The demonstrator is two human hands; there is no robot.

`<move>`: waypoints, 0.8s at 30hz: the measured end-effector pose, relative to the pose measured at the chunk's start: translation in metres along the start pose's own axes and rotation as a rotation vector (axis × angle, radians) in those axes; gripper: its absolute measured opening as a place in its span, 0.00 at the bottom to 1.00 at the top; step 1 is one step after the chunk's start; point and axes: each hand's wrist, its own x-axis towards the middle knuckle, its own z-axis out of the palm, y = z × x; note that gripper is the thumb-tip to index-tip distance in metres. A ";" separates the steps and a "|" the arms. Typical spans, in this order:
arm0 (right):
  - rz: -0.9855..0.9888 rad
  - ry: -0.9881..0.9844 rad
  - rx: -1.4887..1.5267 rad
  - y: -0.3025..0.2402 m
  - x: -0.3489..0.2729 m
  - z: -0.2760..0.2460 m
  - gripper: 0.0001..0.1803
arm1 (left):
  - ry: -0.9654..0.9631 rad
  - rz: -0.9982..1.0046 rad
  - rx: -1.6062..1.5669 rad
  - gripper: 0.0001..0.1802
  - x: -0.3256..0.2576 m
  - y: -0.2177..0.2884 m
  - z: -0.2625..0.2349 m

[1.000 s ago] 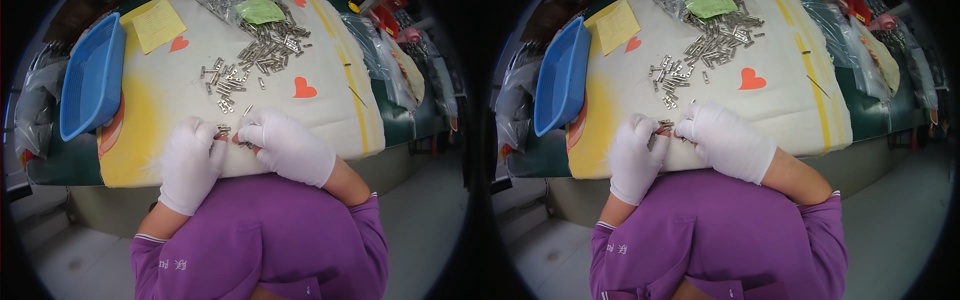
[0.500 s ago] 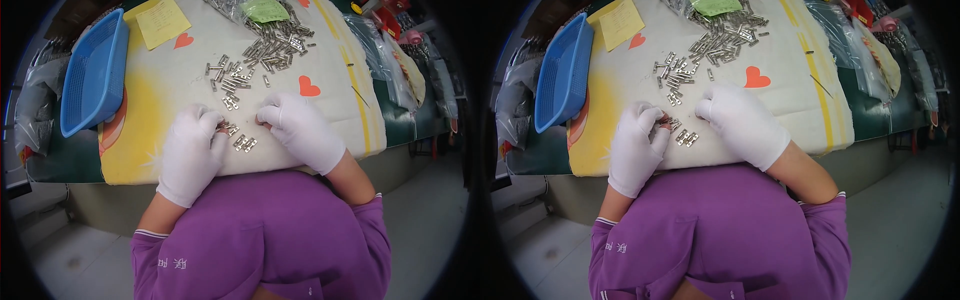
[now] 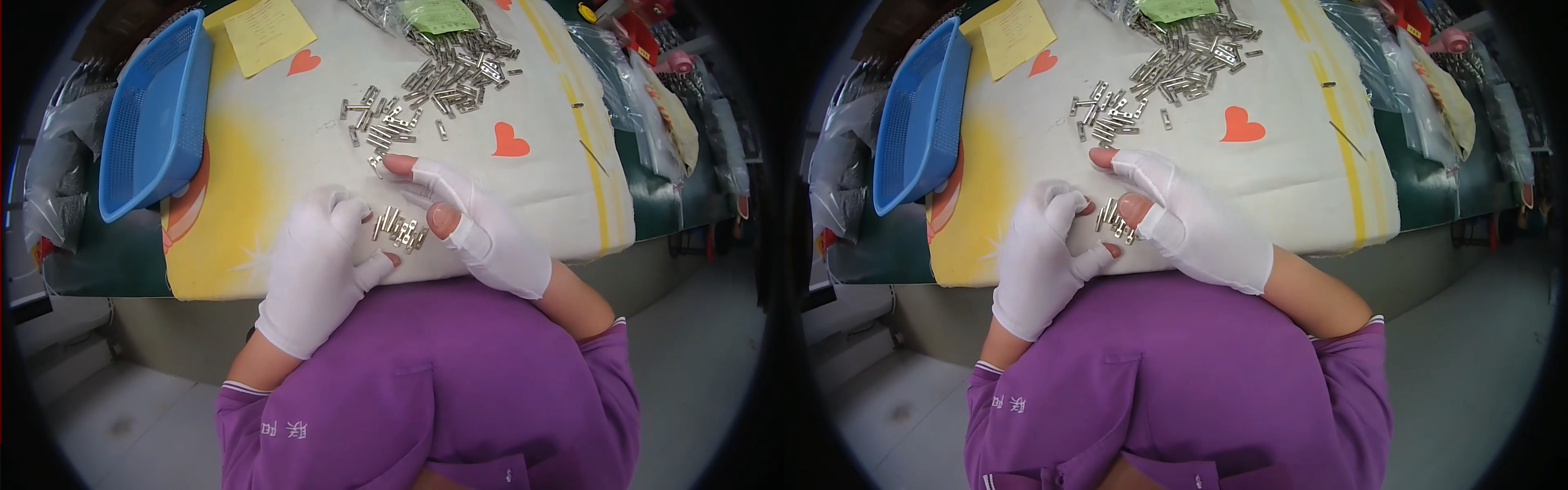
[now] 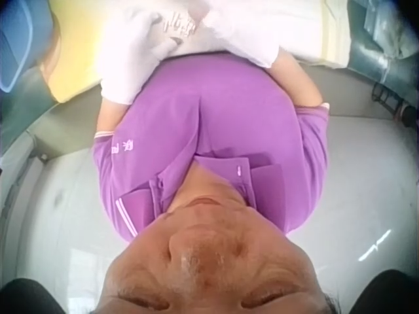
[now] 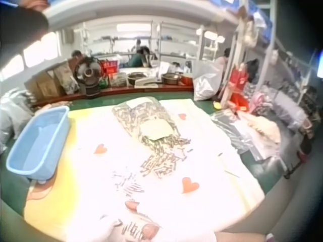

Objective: The recorder is manually assembling small metal components onto a yellow rail strip at a factory workstation.

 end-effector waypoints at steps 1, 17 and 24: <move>-0.007 -0.009 0.207 0.008 0.001 0.007 0.33 | 0.004 -0.002 0.013 0.21 0.001 -0.001 0.002; -0.131 0.190 -0.471 -0.009 -0.013 -0.005 0.12 | 0.010 0.024 -0.058 0.24 -0.016 -0.009 0.001; -0.071 0.072 -0.684 -0.011 -0.038 -0.017 0.07 | -0.030 0.055 -0.065 0.24 -0.013 -0.001 0.004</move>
